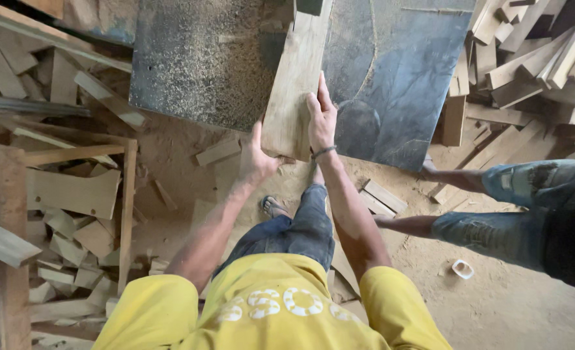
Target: The person picks up wooden planks from a pile on the floor and places them onto the table of a woodworking machine, aligning each plank against the machine and guiding it through, with another worker assisting at the far side. The person repeats this handling with several planks.
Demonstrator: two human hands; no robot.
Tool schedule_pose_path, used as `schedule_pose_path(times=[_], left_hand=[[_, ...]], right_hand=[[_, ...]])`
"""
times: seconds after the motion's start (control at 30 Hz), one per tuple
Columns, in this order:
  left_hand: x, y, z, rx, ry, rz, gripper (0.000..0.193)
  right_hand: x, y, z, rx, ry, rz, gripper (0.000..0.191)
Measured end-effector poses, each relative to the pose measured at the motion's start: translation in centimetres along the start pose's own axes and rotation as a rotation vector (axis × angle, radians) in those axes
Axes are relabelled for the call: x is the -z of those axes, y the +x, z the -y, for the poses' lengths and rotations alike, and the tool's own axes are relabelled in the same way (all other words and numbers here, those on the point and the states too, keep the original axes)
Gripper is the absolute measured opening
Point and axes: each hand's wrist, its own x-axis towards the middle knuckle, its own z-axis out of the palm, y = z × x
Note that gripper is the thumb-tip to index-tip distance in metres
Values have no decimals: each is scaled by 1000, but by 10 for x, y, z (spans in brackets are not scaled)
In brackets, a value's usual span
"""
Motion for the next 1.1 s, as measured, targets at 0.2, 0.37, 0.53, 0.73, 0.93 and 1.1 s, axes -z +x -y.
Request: schedule_pose_path(times=[0.2,0.37,0.53,0.73,0.93,1.1], left_hand=[[-4,10,4,144,-30,1,105],[-9,15,20,86,36,-11,115],[-10,20,26,117,63,-6,119],[-8,32,21,125,104,-6,124],[-5,37,17,89,48,2,121],[-2,46,9,112,82,11,121]], right_hand=[[-4,15,-1,0,143,2,56],[-3,23,0,-23,137,-13,57],[-6,31,4,-34,107,-26,59],[-11,39,5,17,124,0,56],[-16,43,11,27,157,1,56],[-21,48,19,4,141,-20,57]])
